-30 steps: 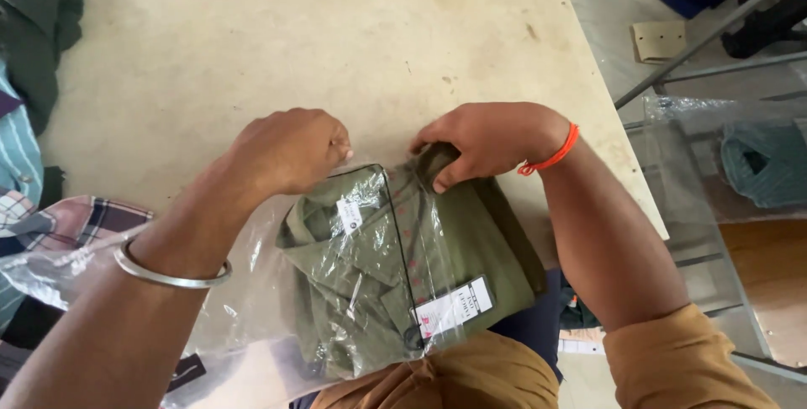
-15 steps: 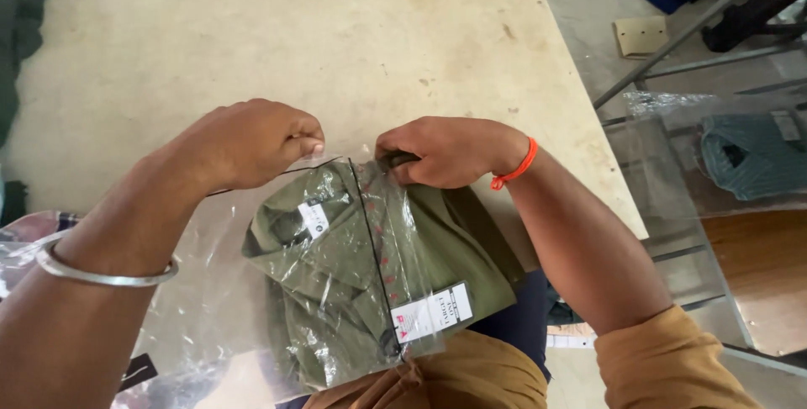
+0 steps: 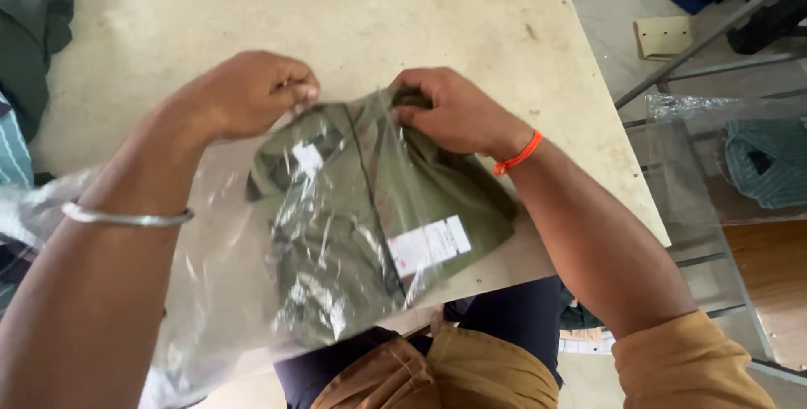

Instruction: Folding a green long-sleeved shirt and placing it into a plastic retail bag.

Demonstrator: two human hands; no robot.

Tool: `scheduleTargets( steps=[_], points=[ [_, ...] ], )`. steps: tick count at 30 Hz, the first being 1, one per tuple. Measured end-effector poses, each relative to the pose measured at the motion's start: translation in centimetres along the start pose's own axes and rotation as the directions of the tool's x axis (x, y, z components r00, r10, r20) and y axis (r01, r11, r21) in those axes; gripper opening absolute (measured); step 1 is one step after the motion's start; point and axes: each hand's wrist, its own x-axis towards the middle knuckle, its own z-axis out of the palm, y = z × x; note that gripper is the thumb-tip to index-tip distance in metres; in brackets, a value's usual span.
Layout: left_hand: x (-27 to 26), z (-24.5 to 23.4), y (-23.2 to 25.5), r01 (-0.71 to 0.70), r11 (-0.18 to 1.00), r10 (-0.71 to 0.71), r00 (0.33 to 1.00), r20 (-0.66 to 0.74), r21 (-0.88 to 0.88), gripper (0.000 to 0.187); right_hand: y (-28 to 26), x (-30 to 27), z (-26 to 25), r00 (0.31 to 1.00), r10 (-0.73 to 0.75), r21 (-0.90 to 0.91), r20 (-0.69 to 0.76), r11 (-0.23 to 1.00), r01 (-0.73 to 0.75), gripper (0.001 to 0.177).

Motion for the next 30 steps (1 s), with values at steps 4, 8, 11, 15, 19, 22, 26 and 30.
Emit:
scheduleTargets(
  steps=[4, 8, 11, 15, 19, 22, 26, 30],
  points=[
    [1.8, -0.6, 1.7, -0.089, 0.989, 0.1, 0.991, -0.087, 0.121, 0.035, 1.0, 0.0, -2.0, 0.997, 0.035, 0.015, -0.066, 0.999, -0.034, 0.017],
    [0.1, 0.1, 5.1, -0.106, 0.84, 0.351, 0.853, -0.385, 0.532, 0.034, 1.2, 0.0, -2.2, 0.989, 0.112, -0.081, -0.092, 0.989, -0.12, 0.019],
    [-6.4, 3.2, 7.6, -0.159, 0.836, 0.459, 0.727, -0.511, 0.525, 0.041, 1.4, -0.4, -2.2, 0.991, 0.03, -0.179, -0.127, 0.982, -0.053, 0.023],
    [-14.0, 12.2, 7.6, -0.306, 0.891, 0.45, 0.688, -0.57, 0.335, 0.035, -0.8, -1.7, -1.8, 0.858, -0.461, -0.585, -0.229, 0.77, 0.257, 0.037],
    [-17.1, 17.9, 9.0, -0.308, 0.932, 0.35, 0.638, -0.685, 0.19, 0.028, -3.9, -4.7, -2.2, 0.751, -0.63, -0.717, -0.199, 0.616, 0.326, 0.033],
    [-17.4, 19.6, 9.4, -0.237, 0.964, 0.245, 0.591, -0.769, 0.124, 0.026, -5.1, -8.4, -1.5, 0.939, -0.339, -0.623, -0.052, 0.746, 0.234, 0.014],
    [-16.6, 20.2, 8.8, -0.197, 0.97, 0.232, 0.576, -0.784, 0.142, 0.024, -5.1, -13.1, 0.2, 0.929, -0.316, -0.675, 0.195, 0.644, 0.36, 0.037],
    [-16.0, 20.1, 8.6, -0.21, 0.963, 0.26, 0.572, -0.778, 0.167, 0.023, -4.4, -14.6, 1.2, 0.904, -0.401, -0.696, 0.151, 0.606, 0.385, 0.042]
  ],
)
